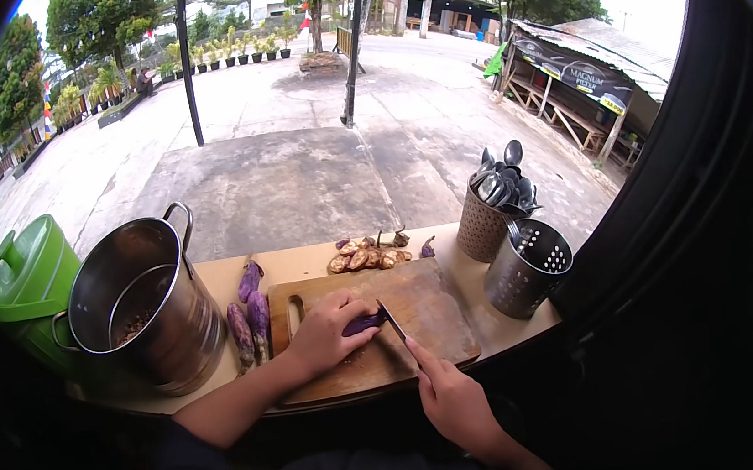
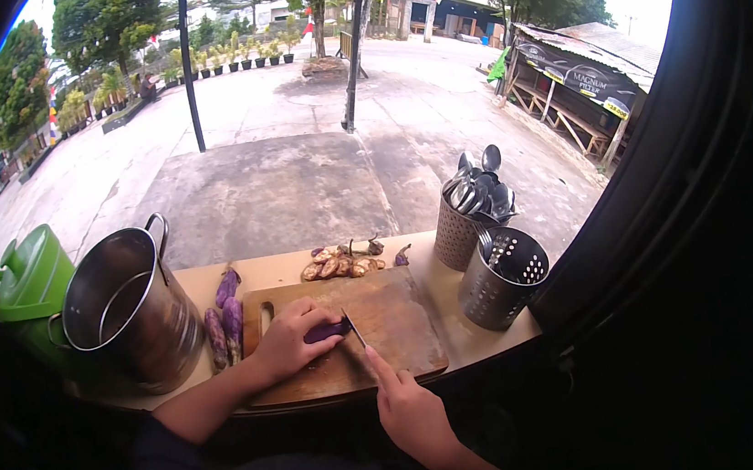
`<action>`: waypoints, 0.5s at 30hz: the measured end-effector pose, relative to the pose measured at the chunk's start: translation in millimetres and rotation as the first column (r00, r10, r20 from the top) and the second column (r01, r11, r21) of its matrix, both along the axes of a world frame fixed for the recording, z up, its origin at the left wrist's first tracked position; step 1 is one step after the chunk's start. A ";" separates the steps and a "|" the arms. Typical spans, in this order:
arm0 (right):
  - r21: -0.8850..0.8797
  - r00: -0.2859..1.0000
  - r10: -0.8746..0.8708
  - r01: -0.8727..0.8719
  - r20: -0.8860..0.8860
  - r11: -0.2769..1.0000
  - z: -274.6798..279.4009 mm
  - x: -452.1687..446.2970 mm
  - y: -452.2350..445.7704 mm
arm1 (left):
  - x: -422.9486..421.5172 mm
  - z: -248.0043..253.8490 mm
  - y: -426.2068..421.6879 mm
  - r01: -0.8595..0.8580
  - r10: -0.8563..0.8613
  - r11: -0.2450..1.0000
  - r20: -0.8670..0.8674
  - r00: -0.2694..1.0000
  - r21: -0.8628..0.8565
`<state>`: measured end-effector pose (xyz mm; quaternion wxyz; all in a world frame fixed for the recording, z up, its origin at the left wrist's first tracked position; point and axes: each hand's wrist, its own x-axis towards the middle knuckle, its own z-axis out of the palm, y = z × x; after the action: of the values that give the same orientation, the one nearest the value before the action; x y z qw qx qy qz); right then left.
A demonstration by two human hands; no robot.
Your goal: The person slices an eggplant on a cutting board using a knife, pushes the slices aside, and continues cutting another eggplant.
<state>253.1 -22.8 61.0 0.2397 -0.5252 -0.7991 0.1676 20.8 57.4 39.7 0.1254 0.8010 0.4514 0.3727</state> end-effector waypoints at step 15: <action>0.049 0.986 -0.004 -0.004 0.167 0.999 -7.1 -34.3 39.2 | -3.6 -4.3 5.1 0.066 -0.067 0.998 0.037 0.997 0.015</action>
<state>218.8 16.4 53.9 0.1847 -0.5314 -0.8202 0.1034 17.2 62.5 35.5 0.1407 0.8092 0.4194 0.3866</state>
